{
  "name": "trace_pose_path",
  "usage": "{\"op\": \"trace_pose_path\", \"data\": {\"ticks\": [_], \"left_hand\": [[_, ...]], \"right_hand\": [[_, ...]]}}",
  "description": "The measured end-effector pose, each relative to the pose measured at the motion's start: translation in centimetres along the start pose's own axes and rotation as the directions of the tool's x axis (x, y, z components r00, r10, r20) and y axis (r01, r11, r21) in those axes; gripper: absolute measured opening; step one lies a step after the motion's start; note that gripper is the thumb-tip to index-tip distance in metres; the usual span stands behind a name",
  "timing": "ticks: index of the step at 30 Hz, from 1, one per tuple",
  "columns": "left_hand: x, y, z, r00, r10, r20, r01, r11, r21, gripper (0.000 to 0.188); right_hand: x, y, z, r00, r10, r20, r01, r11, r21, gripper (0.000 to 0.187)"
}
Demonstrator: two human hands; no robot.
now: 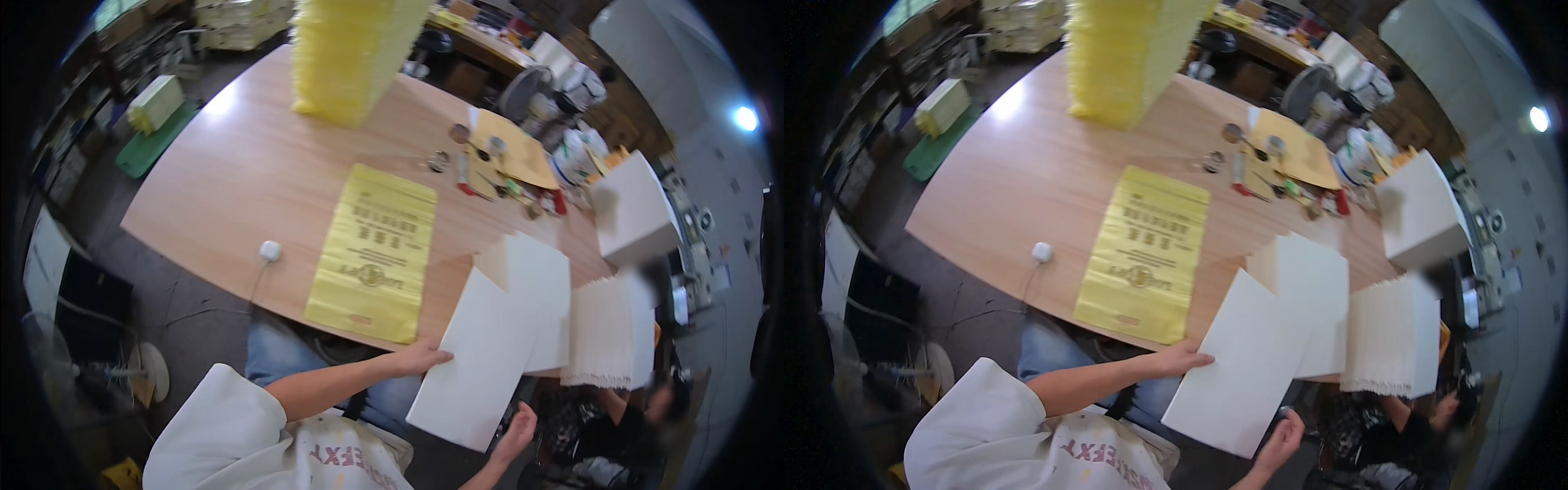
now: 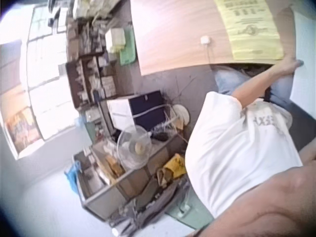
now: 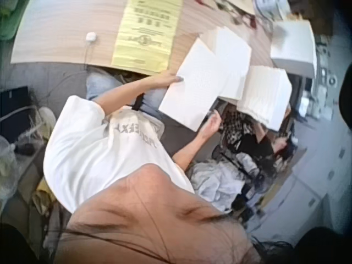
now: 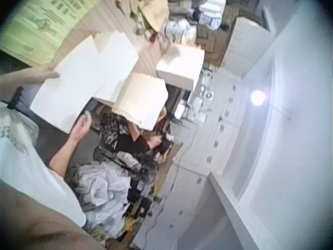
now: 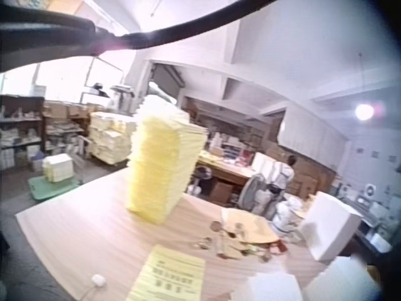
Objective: The person repeatedly picks up white rectangular sheets and inserts them into yellow plastic bags on a table. They then place the filled bags into a stack of yellow bubble wrap. The process is repeated multiple times throughout the clip.
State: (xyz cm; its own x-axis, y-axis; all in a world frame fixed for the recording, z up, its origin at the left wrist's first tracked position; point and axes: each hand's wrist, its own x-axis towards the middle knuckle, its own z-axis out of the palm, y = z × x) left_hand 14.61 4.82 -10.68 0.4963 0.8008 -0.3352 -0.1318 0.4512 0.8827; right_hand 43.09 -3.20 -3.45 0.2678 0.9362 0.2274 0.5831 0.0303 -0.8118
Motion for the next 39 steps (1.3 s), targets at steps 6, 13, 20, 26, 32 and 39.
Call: {"op": "trace_pose_path", "data": {"ticks": [6, 13, 20, 26, 32, 39], "left_hand": [[-8.8, 0.7, -4.0, 0.932, 0.272, -0.239, -0.065, 0.775, 0.629, 0.053], [-9.6, 1.4, -5.1, 0.795, 0.243, -0.556, 0.036, 0.896, 0.443, 0.063], [-9.1, -0.5, -4.6, 0.952, 0.09, -0.293, -0.129, 0.985, -0.117, 0.054], [-6.7, -1.1, -4.6, 0.958, 0.287, 0.018, -0.273, 0.886, 0.375, 0.04], [-6.1, -5.7, -14.8, 0.719, 0.278, -0.636, 0.067, 0.884, 0.462, 0.022], [-5.4, -4.9, -14.3, 0.89, 0.359, -0.281, 0.194, 0.261, 0.946, 0.023]], "right_hand": [[-1.4, 0.7, 6.8, 0.693, 0.277, 0.666, -0.678, 0.565, 0.47, 0.063], [-6.4, -13.5, 18.6, 0.666, -0.501, 0.552, 0.613, 0.79, -0.023, 0.076], [-2.6, -6.2, 15.5, 0.708, 0.065, 0.703, -0.576, 0.63, 0.522, 0.075], [0.3, -0.3, 8.0, 0.487, 0.284, 0.826, -0.793, 0.54, 0.282, 0.062], [-3.1, 6.6, 5.0, 0.14, 0.317, 0.938, -0.832, 0.551, -0.062, 0.065], [-4.8, 5.4, 8.9, -0.194, 0.3, 0.934, -0.727, 0.595, -0.342, 0.065]]}}
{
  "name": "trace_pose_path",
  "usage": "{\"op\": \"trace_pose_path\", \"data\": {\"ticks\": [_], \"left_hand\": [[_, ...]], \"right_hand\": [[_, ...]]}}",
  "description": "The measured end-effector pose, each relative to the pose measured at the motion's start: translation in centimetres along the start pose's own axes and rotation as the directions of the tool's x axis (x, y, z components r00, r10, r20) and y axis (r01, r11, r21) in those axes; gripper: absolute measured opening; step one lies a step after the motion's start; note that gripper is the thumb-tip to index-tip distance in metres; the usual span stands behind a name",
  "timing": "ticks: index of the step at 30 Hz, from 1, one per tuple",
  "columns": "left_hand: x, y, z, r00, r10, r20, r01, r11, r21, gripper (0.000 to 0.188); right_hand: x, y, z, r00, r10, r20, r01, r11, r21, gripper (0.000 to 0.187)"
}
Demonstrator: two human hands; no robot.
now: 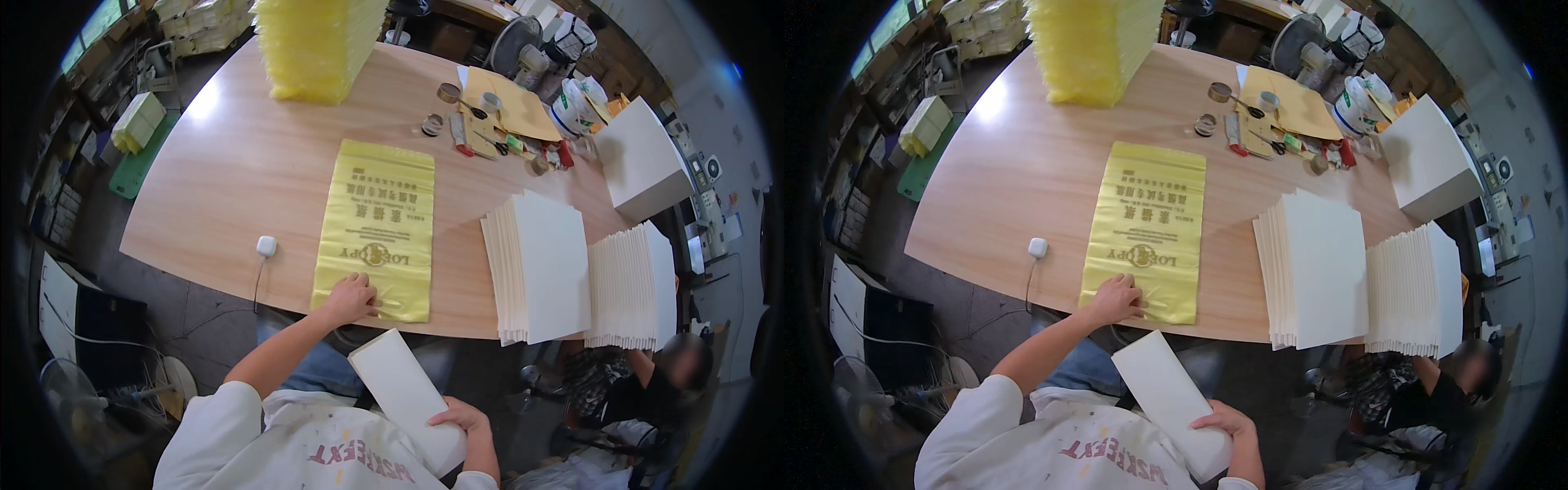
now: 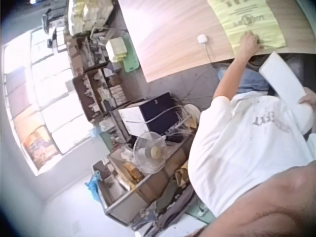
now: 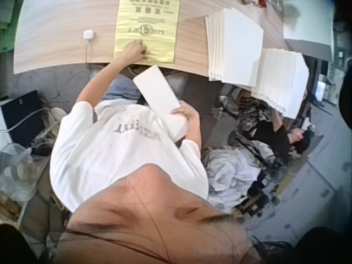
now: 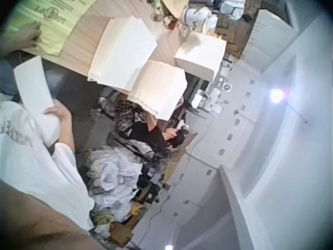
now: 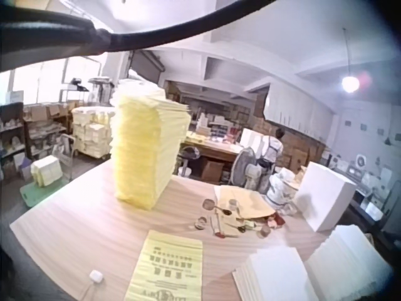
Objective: The person repeatedly picks up white rectangular sheets and inserts them into yellow plastic bags on a table. They then place the filled bags into a stack of yellow bubble wrap. The process is repeated multiple times throughout the clip.
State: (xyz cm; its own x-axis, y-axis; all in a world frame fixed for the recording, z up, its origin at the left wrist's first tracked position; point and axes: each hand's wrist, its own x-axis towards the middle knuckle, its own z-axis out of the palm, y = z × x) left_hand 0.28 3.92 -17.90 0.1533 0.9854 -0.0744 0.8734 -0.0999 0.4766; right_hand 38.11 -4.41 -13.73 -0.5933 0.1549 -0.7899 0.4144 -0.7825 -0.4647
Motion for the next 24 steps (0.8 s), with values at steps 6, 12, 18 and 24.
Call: {"op": "trace_pose_path", "data": {"ticks": [6, 12, 18, 24], "left_hand": [[1.3, -1.7, 0.6, 0.995, -0.064, 0.075, 0.076, 0.981, -0.178, 0.025], [2.0, -2.0, -0.5, 0.967, -0.073, 0.246, 0.139, 0.954, -0.265, 0.022], [1.8, -1.9, -0.2, 0.955, -0.132, 0.266, 0.221, 0.914, -0.341, 0.021], [2.1, -1.9, -0.3, 0.944, -0.173, 0.281, 0.267, 0.902, -0.34, 0.023]], "right_hand": [[0.8, -1.1, -0.4, 0.997, -0.005, 0.082, 0.02, 0.982, -0.19, 0.062], [1.1, -3.4, 0.2, 0.996, 0.03, 0.087, 0.002, 0.937, -0.351, 0.061], [1.0, -3.9, 0.9, 0.995, 0.011, 0.095, 0.022, 0.941, -0.338, 0.061], [1.9, -6.1, -0.2, 0.993, -0.115, 0.041, 0.121, 0.956, -0.267, 0.056]]}}
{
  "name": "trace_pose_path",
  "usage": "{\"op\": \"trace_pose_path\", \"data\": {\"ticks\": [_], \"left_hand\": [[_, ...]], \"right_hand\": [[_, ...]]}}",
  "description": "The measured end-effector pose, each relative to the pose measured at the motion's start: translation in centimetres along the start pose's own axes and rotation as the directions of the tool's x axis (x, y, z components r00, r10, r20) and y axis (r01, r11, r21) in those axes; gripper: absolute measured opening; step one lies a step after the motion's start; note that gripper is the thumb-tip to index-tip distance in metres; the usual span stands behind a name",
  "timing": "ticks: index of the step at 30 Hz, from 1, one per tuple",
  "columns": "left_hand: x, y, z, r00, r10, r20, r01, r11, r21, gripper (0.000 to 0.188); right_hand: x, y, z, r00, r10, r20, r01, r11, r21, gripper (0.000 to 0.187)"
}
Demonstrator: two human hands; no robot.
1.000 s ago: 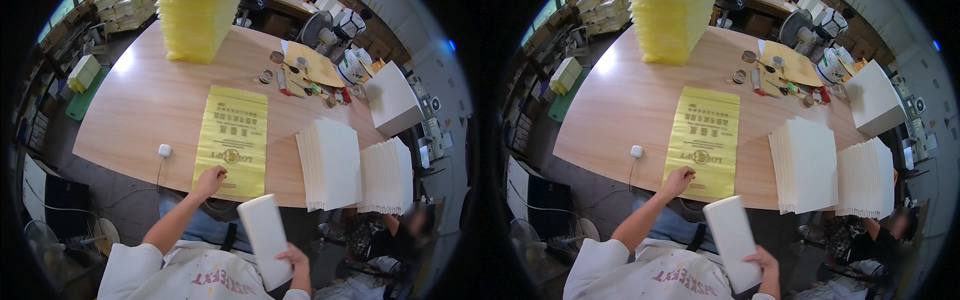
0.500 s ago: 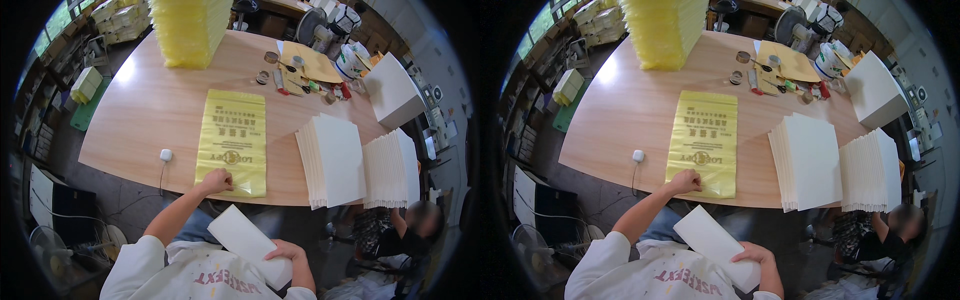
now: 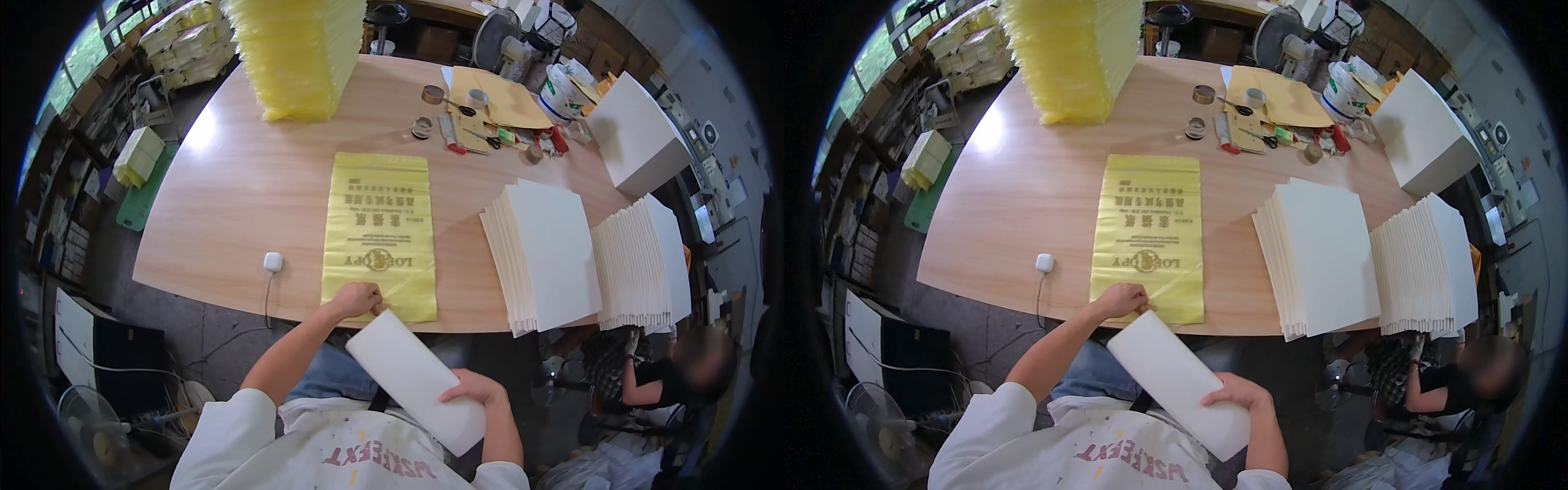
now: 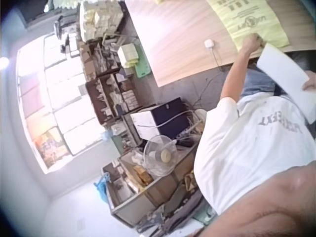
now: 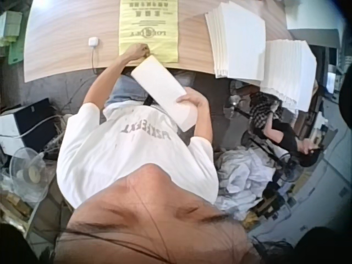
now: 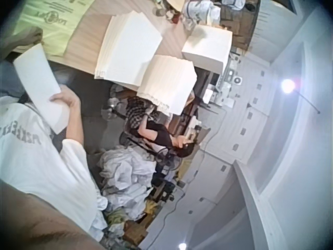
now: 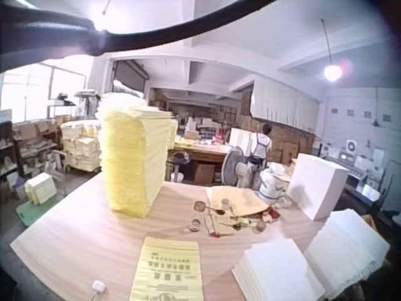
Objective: The person repeatedly picks up white rectangular sheets and inserts them into yellow plastic bags on a table. They then place the filled bags into a stack of yellow bubble wrap. The process is repeated multiple times throughout the clip.
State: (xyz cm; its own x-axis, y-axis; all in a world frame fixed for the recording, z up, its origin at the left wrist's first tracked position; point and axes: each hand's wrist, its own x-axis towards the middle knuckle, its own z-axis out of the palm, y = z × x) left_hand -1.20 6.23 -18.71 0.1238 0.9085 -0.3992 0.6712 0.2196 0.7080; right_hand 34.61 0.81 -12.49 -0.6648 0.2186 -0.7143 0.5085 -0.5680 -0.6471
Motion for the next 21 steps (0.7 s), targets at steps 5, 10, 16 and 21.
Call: {"op": "trace_pose_path", "data": {"ticks": [5, 10, 16, 21], "left_hand": [[1.0, -1.0, -0.4, 0.989, 0.121, -0.086, -0.114, 0.99, 0.081, 0.024], [0.6, 2.6, -7.6, 0.991, 0.106, -0.084, -0.135, 0.84, -0.526, 0.022], [-2.2, 8.1, -14.1, 0.989, 0.141, -0.052, -0.15, 0.902, -0.406, 0.023], [-4.0, 6.7, -11.4, 0.956, 0.285, -0.07, -0.261, 0.934, 0.243, 0.027]], "right_hand": [[3.4, 0.4, -1.6, 0.981, 0.192, -0.033, -0.185, 0.971, 0.15, 0.058], [4.1, 1.4, -1.4, 0.974, 0.221, -0.051, -0.213, 0.969, 0.128, 0.056], [3.9, 2.5, -1.0, 0.992, 0.119, -0.031, -0.108, 0.964, 0.243, 0.056], [2.3, -1.9, 1.6, 0.979, -0.039, 0.201, 0.029, 0.998, 0.056, 0.065]]}}
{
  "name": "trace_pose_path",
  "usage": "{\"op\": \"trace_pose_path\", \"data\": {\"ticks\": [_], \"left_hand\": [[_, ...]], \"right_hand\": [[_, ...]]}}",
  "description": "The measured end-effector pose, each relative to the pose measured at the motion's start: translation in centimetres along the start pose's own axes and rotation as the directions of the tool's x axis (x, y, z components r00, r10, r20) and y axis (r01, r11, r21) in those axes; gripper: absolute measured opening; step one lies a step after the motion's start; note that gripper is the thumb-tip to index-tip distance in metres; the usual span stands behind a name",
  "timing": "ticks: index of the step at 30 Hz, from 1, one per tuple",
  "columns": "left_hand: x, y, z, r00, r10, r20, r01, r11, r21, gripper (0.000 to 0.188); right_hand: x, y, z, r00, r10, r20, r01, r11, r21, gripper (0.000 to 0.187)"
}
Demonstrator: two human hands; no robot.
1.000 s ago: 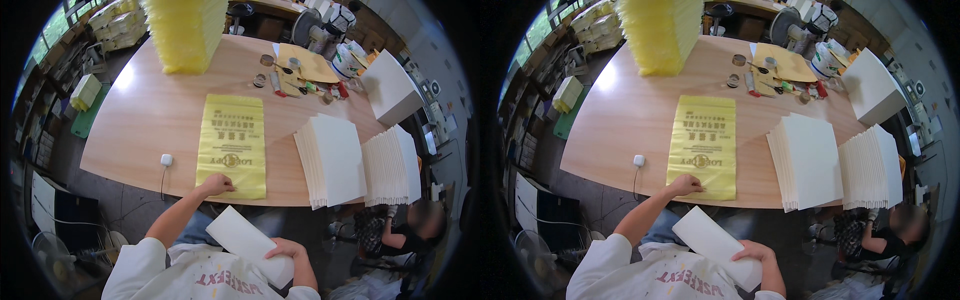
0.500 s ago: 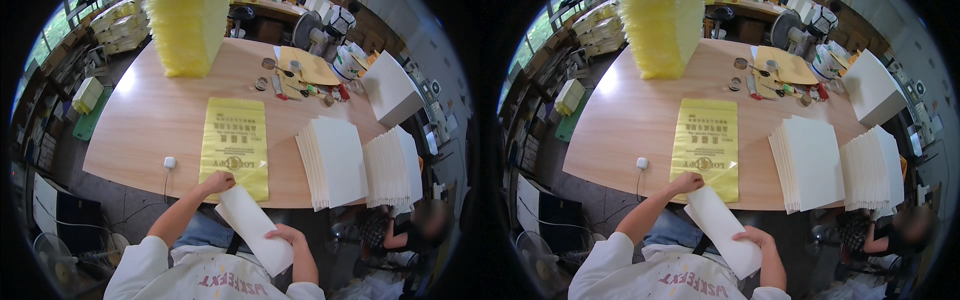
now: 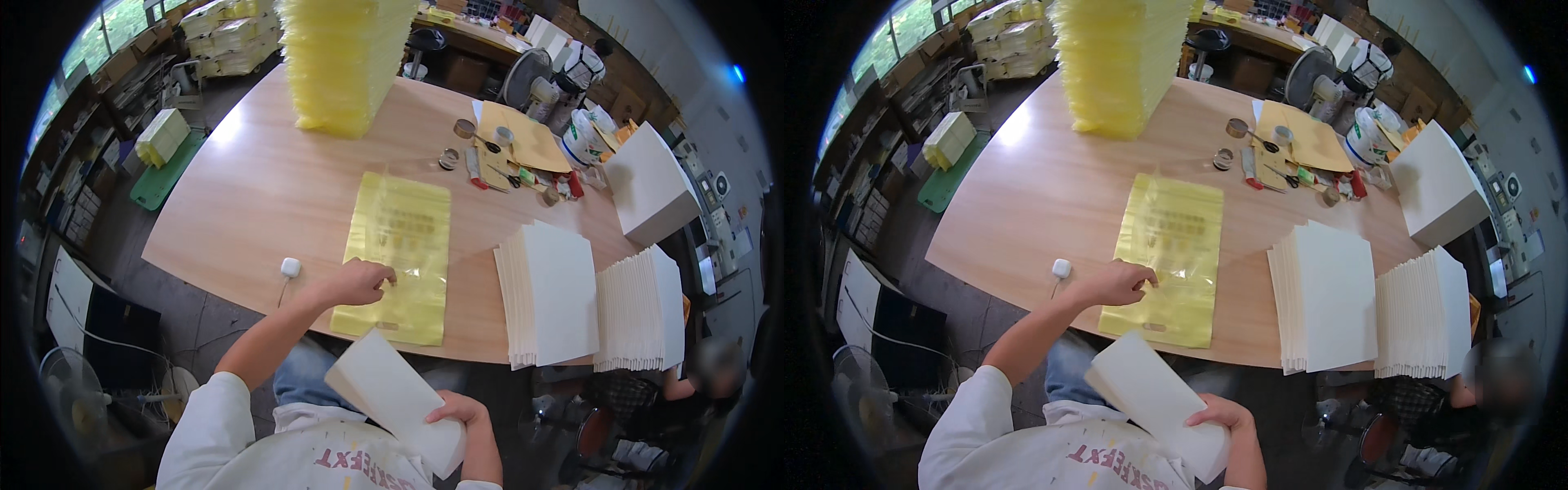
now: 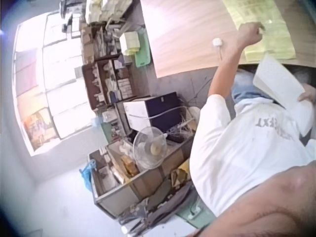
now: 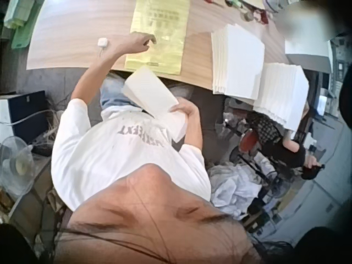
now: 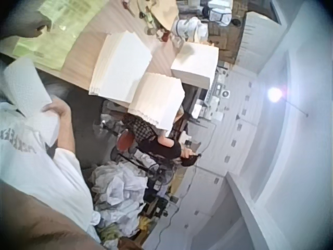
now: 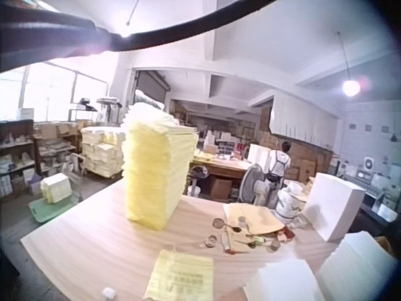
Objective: The person repeatedly picks up white rectangular sheets and inserts them into yellow plastic bags on a table. They then place the filled bags into a stack of yellow bubble wrap. The process is repeated multiple times throughout the clip.
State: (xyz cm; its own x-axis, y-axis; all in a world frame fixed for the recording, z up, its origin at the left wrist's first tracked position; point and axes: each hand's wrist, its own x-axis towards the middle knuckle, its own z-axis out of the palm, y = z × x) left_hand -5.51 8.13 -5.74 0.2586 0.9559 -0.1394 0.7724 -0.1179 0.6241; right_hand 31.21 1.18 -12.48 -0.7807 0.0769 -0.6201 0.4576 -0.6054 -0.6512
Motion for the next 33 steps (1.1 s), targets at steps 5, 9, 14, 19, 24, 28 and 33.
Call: {"op": "trace_pose_path", "data": {"ticks": [5, 9, 14, 19, 24, 28, 33], "left_hand": [[-0.3, 1.4, -1.3, 0.917, -0.208, -0.34, 0.13, 0.962, -0.238, 0.021], [-0.5, 1.4, 2.8, 0.926, -0.069, -0.371, -0.002, 0.982, -0.187, 0.015], [-0.1, 1.3, 2.5, 0.72, 0.013, -0.694, 0.04, 0.997, 0.06, 0.014], [-3.1, 5.5, 5.2, 0.968, 0.218, -0.126, -0.185, 0.955, 0.232, 0.018], [-4.0, 0.3, 4.1, 0.775, -0.212, -0.596, -0.025, 0.931, -0.364, 0.018], [-6.3, -2.6, 6.9, 0.879, -0.357, -0.316, 0.152, 0.839, -0.523, 0.03], [-7.9, -2.6, 10.4, 0.966, -0.252, -0.065, 0.032, 0.364, -0.931, 0.029]], "right_hand": [[6.3, 0.0, -3.8, 0.969, -0.161, -0.187, 0.221, 0.902, 0.372, 0.059], [13.0, -1.0, 0.3, 0.846, -0.155, -0.51, 0.485, 0.618, 0.618, 0.049], [13.9, -1.6, 6.8, 0.822, -0.125, -0.556, 0.487, 0.661, 0.572, 0.05], [14.1, -2.3, 5.0, 0.745, -0.178, -0.642, 0.528, 0.746, 0.406, 0.049], [12.2, -0.2, 3.9, 0.84, -0.154, -0.52, 0.502, 0.583, 0.639, 0.047], [11.9, 1.4, 2.1, 0.607, -0.793, -0.046, 0.518, 0.352, 0.78, 0.055], [12.3, 1.4, 2.0, 0.856, -0.195, -0.479, 0.495, 0.576, 0.65, 0.05]]}}
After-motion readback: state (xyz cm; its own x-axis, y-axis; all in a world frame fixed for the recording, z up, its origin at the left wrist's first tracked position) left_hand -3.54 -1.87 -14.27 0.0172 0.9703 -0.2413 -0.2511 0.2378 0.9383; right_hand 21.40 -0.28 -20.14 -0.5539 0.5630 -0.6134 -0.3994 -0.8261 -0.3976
